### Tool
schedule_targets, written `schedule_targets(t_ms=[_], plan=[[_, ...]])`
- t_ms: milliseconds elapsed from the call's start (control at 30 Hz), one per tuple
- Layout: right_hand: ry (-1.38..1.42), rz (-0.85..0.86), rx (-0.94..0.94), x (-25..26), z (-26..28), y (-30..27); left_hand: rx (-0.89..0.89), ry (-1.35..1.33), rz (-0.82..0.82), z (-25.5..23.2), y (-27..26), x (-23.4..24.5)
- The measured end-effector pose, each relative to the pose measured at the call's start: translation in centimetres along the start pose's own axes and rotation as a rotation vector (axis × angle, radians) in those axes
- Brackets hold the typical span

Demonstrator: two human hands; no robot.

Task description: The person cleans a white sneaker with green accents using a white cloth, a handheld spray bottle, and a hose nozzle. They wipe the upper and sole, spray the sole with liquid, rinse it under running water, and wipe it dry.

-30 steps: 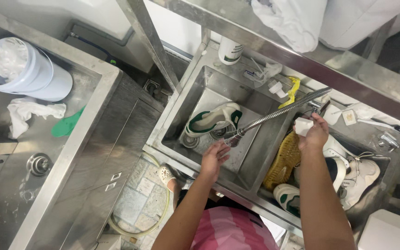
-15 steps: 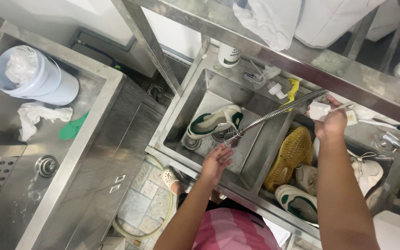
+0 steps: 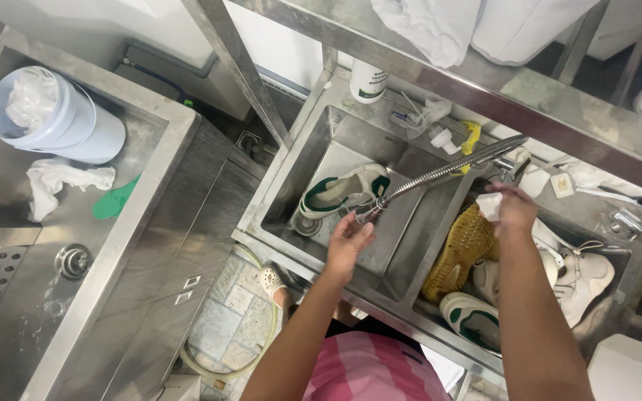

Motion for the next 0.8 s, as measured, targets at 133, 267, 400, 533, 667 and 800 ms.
schedule_targets(t_ms=[133, 267, 400, 533, 667, 800], plan=[[0.078, 0.014, -0.105, 0.5, -0.5, 0.1, -0.237, 0.388, -0.071, -3.1, -0.8, -1.4], [0.375, 0.153, -0.114, 0.0, 0.7, 6.2, -0.246, 0.528, -0.121, -4.4, -3.6, -0.3], [0.409, 0.313, -0.119, -1.6, 2.4, 8.1, -0.163, 0.417, -0.132, -4.2, -7.2, 5.5], [0.494, 0.328, -0.105, -2.8, 3.6, 2.2, -0.212, 0.171, -0.242, -4.4, -12.5, 15.4], [0.51, 0.341, -0.038, -5.1, 2.8, -7.3, -0.226, 0.045, -0.493, -5.3, -20.3, 26.4], [0.485, 0.368, -0.252, -9.5, -2.8, -17.4, -0.237, 0.115, -0.707, -6.3, -26.4, 33.7]])
Point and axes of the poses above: each hand's wrist, its own y-axis towards the middle knuckle, its own x-axis out of the back of the hand, z = x × y, the point moved 8 cm from there along y, towards the middle knuckle, and after that the axes turned 15 degrees about x, right-handed, at the moved point
